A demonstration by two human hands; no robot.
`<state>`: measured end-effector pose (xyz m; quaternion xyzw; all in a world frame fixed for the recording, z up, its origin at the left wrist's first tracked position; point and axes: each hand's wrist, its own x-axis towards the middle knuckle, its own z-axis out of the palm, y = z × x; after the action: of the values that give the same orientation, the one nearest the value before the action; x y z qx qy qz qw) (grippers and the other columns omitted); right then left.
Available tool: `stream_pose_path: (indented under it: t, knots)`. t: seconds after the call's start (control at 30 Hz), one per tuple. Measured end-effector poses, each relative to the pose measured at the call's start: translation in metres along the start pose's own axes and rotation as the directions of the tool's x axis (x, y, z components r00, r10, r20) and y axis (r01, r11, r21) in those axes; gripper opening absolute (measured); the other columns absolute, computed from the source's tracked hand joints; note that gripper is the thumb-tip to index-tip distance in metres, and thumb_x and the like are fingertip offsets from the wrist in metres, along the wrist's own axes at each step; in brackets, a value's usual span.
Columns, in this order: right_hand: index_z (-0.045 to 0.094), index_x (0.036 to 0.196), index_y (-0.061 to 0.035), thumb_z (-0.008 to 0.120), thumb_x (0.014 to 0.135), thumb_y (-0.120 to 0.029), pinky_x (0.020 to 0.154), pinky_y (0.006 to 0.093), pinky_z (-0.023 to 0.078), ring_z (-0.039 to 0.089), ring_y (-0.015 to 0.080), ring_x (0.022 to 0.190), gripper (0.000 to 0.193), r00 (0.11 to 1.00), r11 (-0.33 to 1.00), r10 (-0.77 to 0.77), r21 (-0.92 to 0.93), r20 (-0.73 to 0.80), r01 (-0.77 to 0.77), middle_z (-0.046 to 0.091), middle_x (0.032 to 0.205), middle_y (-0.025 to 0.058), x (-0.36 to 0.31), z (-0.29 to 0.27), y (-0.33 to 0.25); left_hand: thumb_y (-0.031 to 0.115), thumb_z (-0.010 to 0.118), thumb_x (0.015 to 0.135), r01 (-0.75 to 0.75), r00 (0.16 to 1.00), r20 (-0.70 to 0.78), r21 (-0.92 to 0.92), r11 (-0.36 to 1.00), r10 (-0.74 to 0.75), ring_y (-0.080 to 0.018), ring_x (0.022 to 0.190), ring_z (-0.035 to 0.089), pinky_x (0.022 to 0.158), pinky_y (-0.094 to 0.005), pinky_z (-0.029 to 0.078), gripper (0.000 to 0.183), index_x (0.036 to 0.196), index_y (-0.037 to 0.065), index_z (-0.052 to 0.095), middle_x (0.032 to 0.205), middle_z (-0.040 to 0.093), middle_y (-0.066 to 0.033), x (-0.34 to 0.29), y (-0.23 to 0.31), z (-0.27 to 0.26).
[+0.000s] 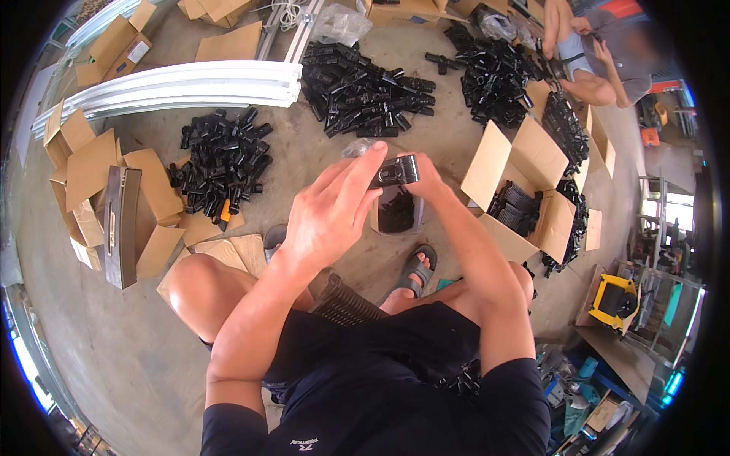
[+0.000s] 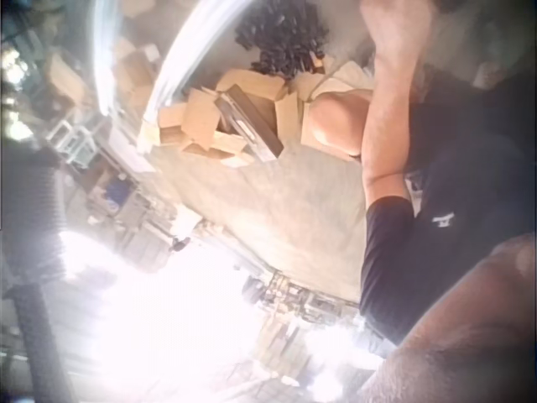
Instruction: The person assembles black plastic connectors by inserting small metal or plastic pins and components by hand, then places the finished pieces into cardboard boxes.
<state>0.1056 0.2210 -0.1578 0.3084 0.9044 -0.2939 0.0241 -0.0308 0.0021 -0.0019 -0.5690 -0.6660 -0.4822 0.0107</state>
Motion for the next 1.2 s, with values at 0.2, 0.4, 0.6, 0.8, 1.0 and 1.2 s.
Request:
stream_pose_path:
  t: [0.2,0.4,0.6,0.8,1.0,1.2]
  knots:
    - [0.073,0.103,-0.0012,0.065,0.092,-0.002,0.074,0.0330,0.056,0.071,0.0230,0.082,0.014,0.932,0.932,-0.124,0.282,-0.341,0.227,0.071,0.093,0.0134,-0.045,-0.122,-0.091,0.001,0.078,0.082,-0.018,1.000,0.020,0.041,0.999,0.017,-0.0300,0.093,0.071,0.075,-0.0391,0.059,0.072,0.148,0.007,0.050,0.114,0.073,-0.0132,0.001,0.006,-0.008]
    - [0.072,0.104,0.0004,0.070,0.089,0.005,0.068,0.0272,0.053,0.069,0.0148,0.082,0.016,0.874,0.769,-0.169,0.494,-0.456,0.407,0.071,0.096,0.0088,-0.103,-0.132,-0.148,0.001,0.078,0.081,-0.005,0.998,0.070,0.076,0.997,0.000,-0.0307,0.088,0.069,0.073,-0.0410,0.058,0.075,0.150,0.008,0.048,0.112,0.072,-0.0129,-0.002,0.014,-0.013]
    - [0.070,0.100,-0.0001,0.072,0.087,0.003,0.071,0.0367,0.056,0.070,0.0300,0.083,0.014,0.819,0.848,-0.380,0.193,-0.430,0.494,0.070,0.096,0.0140,-0.103,-0.114,-0.149,0.001,0.077,0.080,-0.023,0.995,0.095,0.099,0.995,0.014,-0.0303,0.090,0.069,0.073,-0.0405,0.058,0.076,0.150,0.008,0.048,0.113,0.071,-0.0129,-0.004,0.017,-0.013]
    - [0.070,0.095,0.0000,0.073,0.083,0.003,0.075,0.0399,0.056,0.067,0.0322,0.087,0.013,0.716,0.805,-0.530,-0.005,-0.455,0.593,0.067,0.094,0.0130,-0.095,-0.107,-0.144,0.000,0.076,0.081,-0.044,0.992,0.122,0.146,0.988,0.026,-0.0306,0.092,0.069,0.074,-0.0402,0.058,0.077,0.151,0.009,0.047,0.111,0.071,-0.0123,-0.007,0.011,-0.005]
    - [0.072,0.099,-0.0003,0.073,0.081,0.005,0.073,0.0402,0.056,0.065,0.0309,0.088,0.018,0.728,0.817,-0.541,-0.059,-0.421,0.573,0.065,0.095,0.0110,-0.091,-0.104,-0.143,0.001,0.075,0.082,-0.025,0.993,0.120,0.138,0.990,0.009,-0.0308,0.091,0.069,0.072,-0.0414,0.059,0.077,0.152,0.010,0.045,0.107,0.071,-0.0120,-0.005,0.012,-0.004]
    - [0.073,0.105,-0.0001,0.070,0.086,0.003,0.071,0.0369,0.054,0.067,0.0300,0.083,0.019,0.725,0.856,-0.401,0.054,-0.560,0.515,0.068,0.092,0.0131,-0.088,-0.120,-0.139,-0.001,0.074,0.086,0.171,0.984,0.052,-0.034,0.985,-0.169,-0.0255,0.087,0.072,0.077,-0.0361,0.059,0.062,0.144,0.006,0.054,0.110,0.074,-0.0132,-0.001,0.014,-0.006]
